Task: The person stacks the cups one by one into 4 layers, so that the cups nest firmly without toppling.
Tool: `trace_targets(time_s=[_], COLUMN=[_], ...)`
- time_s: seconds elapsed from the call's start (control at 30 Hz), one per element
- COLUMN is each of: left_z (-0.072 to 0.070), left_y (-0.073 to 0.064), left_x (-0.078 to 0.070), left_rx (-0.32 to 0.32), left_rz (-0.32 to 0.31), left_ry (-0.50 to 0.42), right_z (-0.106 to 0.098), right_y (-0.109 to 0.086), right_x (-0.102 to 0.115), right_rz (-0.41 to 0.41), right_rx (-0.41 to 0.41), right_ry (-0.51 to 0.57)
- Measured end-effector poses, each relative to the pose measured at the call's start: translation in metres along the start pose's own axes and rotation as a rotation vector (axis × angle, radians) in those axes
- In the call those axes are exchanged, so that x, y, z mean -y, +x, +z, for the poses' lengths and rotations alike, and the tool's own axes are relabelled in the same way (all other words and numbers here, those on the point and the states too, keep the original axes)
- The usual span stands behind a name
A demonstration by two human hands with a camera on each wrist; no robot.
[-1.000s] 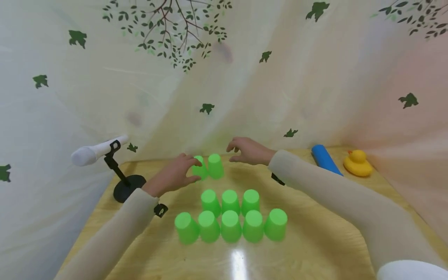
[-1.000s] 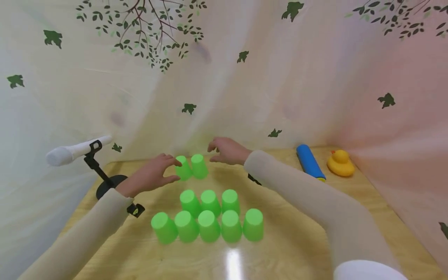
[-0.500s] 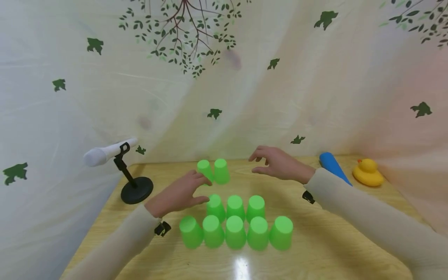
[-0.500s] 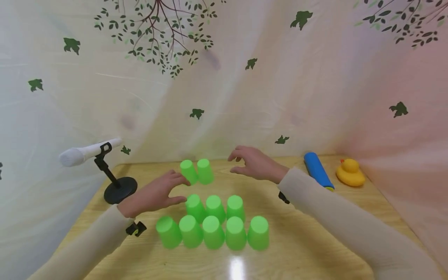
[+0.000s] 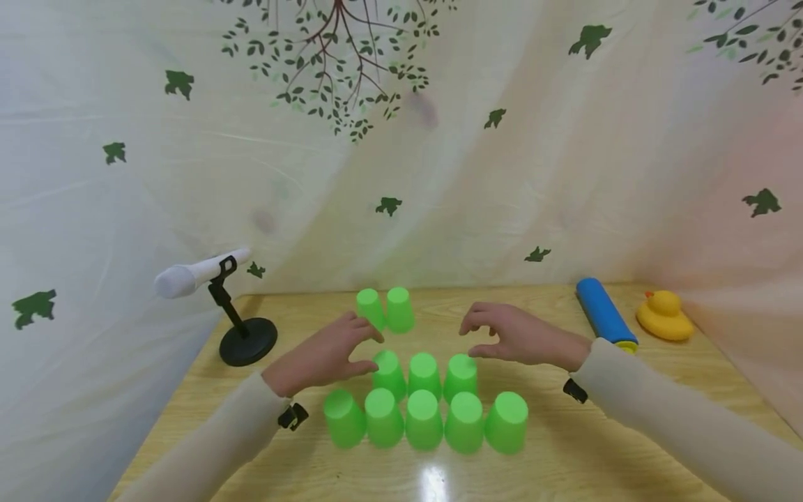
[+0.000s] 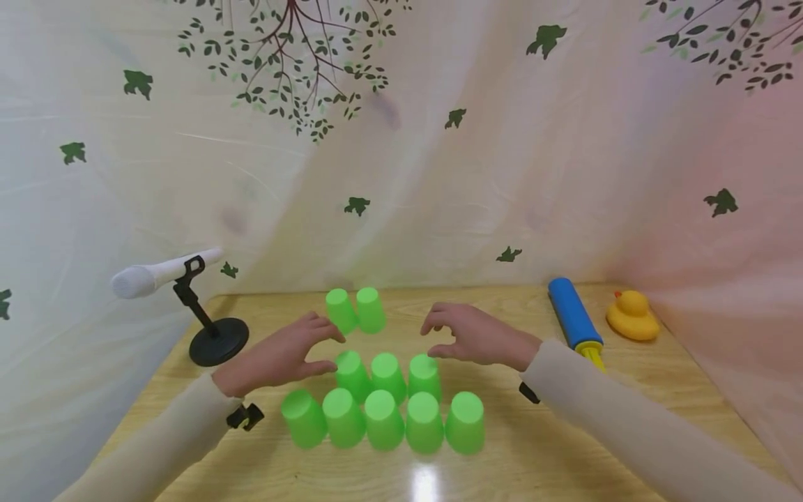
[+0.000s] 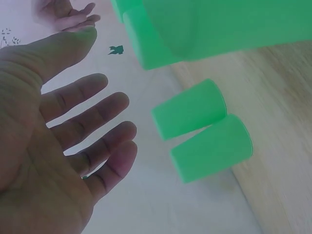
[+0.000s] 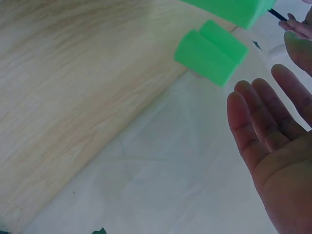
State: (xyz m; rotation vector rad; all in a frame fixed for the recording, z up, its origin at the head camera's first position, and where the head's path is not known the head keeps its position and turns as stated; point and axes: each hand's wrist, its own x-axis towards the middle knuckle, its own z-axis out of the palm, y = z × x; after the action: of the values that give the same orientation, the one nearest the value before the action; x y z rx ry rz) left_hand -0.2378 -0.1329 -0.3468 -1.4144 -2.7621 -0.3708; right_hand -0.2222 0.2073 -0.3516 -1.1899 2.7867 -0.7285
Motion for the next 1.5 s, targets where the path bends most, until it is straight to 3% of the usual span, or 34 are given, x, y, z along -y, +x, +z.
trace_targets(time_s=[0.3, 0.47, 0.67, 0.87, 1.23, 1.5], left_z=[0.009, 0.009, 0.011, 0.011, 0.008, 0.016], left_y=[0.003, 0.003, 0.001, 0.002, 0.010, 0.010], left_x=[-0.006, -0.005, -0.006, -0.005, -0.001, 0.000], left_rx=[0.034, 0.018, 0.066, 0.059, 0.073, 0.085], left_rz=[0.026, 0.038, 0.060, 0.084, 0.063, 0.050], left_ry=[-0.014, -0.018, -0.027, -0.011, 0.023, 0.021], right_z=[0.012, 0.015, 0.020, 0.020, 0.018, 0.023], right_y=[-0.012, -0.011, -0.010, -0.008, -0.003, -0.004], right_x=[0.004, 0.004, 0.006, 0.006, 0.005, 0.007], right_rz=[-0.020, -0.039, -0.037, -0.041, -0.031, -0.023], right_rx=[0.021, 0.029, 0.046, 0.047, 0.077, 0.087], right_ry=[0.022, 0.025, 0.018, 0.016, 0.034, 0.051])
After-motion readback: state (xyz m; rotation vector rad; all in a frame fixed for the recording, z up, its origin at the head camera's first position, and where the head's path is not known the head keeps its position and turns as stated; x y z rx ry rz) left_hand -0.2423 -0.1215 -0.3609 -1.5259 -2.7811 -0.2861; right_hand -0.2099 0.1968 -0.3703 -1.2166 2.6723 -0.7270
